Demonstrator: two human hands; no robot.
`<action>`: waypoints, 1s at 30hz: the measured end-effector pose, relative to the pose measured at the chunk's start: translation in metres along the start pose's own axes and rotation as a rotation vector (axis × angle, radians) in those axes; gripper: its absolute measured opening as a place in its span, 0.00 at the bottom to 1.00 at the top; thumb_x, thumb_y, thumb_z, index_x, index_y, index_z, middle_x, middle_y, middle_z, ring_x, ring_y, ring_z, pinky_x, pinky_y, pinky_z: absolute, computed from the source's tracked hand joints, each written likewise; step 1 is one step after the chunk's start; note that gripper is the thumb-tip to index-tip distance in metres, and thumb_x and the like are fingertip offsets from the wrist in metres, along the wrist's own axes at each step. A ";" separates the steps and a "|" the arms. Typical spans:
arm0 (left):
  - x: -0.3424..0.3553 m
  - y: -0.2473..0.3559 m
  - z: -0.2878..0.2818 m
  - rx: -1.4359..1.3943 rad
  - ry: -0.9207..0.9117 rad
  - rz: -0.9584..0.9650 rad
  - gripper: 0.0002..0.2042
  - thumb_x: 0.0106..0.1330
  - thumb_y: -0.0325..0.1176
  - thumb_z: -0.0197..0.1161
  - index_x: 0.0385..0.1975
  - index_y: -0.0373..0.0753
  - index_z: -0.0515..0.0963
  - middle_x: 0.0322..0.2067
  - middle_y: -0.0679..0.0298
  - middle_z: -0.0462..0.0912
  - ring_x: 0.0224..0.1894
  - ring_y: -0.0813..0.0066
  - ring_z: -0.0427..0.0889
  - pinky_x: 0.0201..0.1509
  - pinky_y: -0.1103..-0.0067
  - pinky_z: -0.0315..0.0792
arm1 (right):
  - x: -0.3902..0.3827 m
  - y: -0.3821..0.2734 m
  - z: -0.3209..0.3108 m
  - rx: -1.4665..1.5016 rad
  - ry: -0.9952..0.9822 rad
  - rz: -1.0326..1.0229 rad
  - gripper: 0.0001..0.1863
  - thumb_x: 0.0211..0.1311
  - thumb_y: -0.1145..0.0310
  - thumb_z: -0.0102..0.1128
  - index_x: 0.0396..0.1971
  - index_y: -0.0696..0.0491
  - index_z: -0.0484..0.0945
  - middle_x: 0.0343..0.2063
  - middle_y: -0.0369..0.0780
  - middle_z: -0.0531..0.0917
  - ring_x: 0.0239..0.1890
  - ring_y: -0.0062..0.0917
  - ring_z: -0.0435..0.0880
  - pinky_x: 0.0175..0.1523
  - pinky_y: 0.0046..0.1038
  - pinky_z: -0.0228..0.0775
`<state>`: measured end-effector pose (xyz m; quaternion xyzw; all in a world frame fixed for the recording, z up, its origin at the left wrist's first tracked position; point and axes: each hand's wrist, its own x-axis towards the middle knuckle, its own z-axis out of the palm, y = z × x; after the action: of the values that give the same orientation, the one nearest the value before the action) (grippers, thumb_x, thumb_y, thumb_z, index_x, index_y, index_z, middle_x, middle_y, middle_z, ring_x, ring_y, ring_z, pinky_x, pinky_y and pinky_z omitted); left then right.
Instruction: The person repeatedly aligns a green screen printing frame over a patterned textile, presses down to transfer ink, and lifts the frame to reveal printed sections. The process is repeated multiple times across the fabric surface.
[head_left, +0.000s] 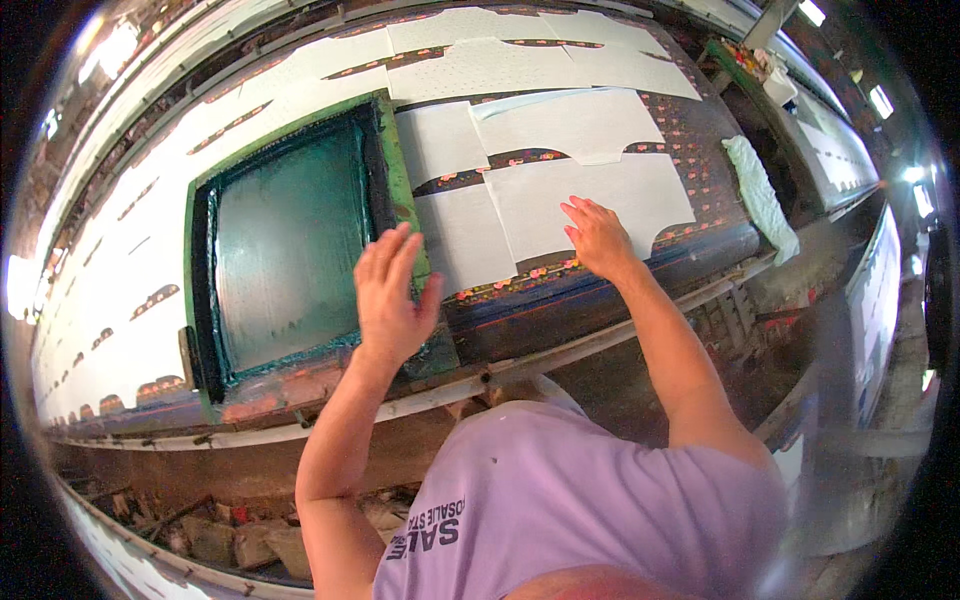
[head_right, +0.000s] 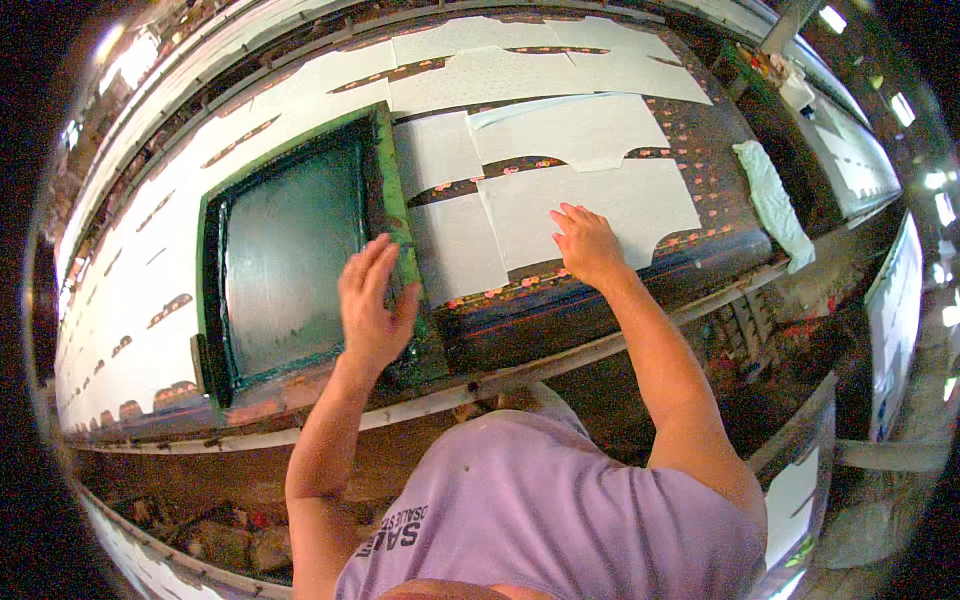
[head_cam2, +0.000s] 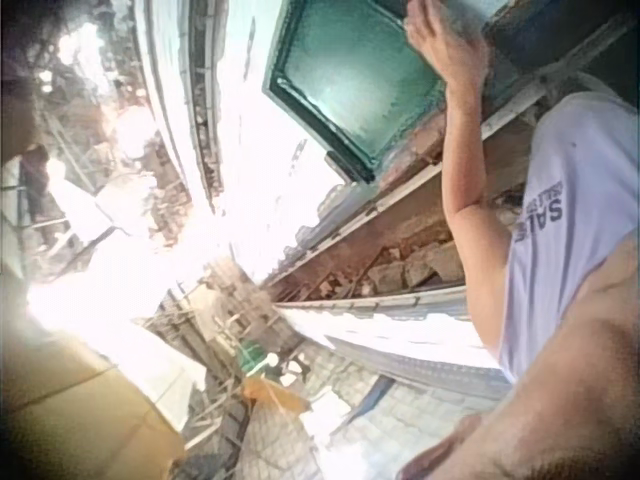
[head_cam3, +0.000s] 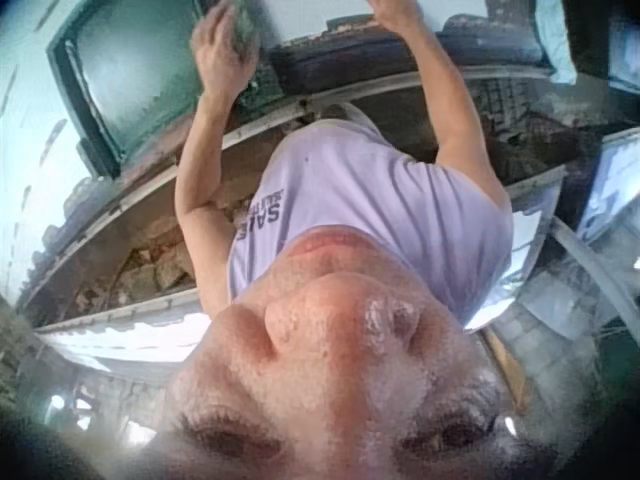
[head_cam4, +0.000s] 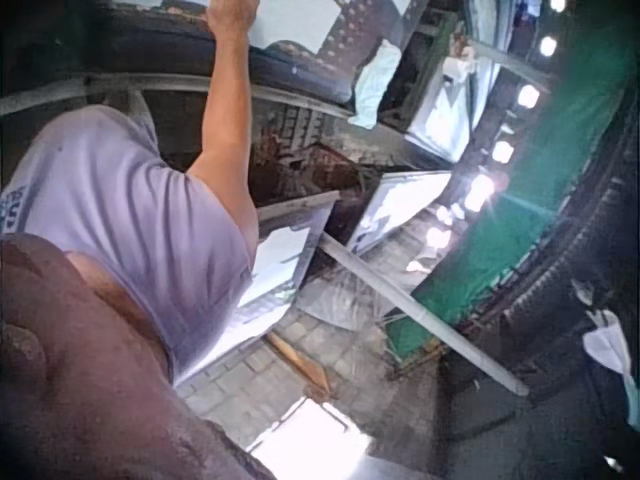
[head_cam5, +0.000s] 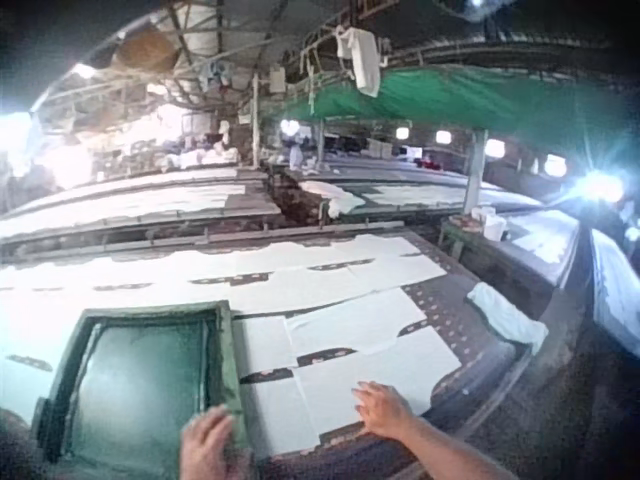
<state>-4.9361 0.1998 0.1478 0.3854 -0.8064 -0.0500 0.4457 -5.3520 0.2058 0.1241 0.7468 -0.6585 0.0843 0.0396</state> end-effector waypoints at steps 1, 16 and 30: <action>-0.001 0.011 0.012 -0.039 -0.051 -0.032 0.31 0.64 0.29 0.76 0.69 0.35 0.77 0.73 0.50 0.77 0.74 0.44 0.74 0.80 0.53 0.65 | 0.002 0.005 -0.003 0.003 -0.006 -0.008 0.26 0.79 0.58 0.62 0.71 0.52 0.79 0.74 0.50 0.77 0.76 0.48 0.74 0.78 0.51 0.66; 0.010 0.084 0.105 -0.266 -0.401 -0.096 0.25 0.65 0.30 0.77 0.62 0.38 0.80 0.63 0.53 0.85 0.66 0.46 0.82 0.70 0.54 0.76 | 0.200 0.063 0.065 0.017 -0.060 0.017 0.28 0.81 0.50 0.57 0.72 0.50 0.78 0.74 0.45 0.78 0.74 0.48 0.74 0.75 0.54 0.67; 0.045 0.087 0.117 -0.108 -0.344 -0.334 0.21 0.65 0.25 0.76 0.58 0.37 0.83 0.57 0.54 0.88 0.61 0.49 0.87 0.64 0.58 0.81 | 0.360 0.092 0.146 0.104 0.210 -0.328 0.28 0.80 0.53 0.59 0.76 0.38 0.76 0.80 0.39 0.71 0.81 0.48 0.67 0.82 0.52 0.61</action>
<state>-5.0885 0.1997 0.1456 0.4749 -0.7917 -0.2308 0.3074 -5.3900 -0.1823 0.0395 0.8322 -0.5150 0.1879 0.0825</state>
